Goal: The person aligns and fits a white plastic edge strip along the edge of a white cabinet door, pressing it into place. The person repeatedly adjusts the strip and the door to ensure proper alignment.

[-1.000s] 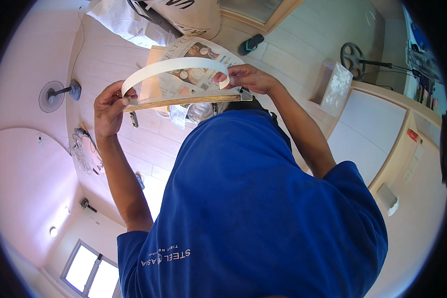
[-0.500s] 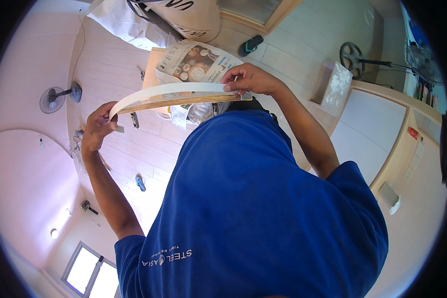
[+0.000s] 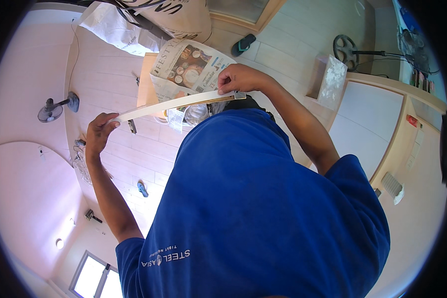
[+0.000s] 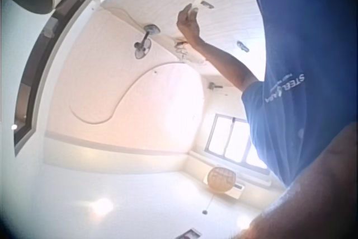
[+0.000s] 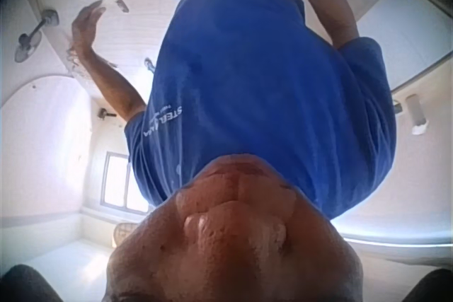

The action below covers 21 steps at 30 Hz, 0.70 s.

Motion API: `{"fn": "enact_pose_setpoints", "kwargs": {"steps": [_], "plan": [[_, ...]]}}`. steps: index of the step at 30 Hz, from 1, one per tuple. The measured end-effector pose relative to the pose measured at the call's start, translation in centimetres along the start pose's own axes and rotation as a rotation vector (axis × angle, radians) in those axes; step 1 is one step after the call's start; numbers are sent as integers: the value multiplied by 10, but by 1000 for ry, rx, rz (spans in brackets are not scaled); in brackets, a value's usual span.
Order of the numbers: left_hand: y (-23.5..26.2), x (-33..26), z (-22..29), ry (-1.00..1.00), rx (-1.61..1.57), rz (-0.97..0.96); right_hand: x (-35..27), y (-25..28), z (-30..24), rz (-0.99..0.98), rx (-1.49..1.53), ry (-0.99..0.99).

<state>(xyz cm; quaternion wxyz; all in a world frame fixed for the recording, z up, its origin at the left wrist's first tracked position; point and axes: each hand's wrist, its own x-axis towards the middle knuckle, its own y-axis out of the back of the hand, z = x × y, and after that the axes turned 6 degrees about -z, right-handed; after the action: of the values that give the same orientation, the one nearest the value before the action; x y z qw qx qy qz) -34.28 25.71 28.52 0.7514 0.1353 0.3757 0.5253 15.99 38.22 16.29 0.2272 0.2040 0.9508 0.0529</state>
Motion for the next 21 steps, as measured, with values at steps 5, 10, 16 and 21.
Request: {"fn": "enact_pose_setpoints", "kwargs": {"steps": [5,10,16,21], "plan": [[-17,6,-4,-97,267,85,7,-7,-3,-9,-50,-40],[-24,4,-2,-130,345,122,9,-11,-12,-57,53,-207],[-29,0,-3,-152,314,154,17,-17,8,-24,-79,-84],[-31,-2,-8,-120,257,139,19,-15,11,-38,-70,-107]]}}
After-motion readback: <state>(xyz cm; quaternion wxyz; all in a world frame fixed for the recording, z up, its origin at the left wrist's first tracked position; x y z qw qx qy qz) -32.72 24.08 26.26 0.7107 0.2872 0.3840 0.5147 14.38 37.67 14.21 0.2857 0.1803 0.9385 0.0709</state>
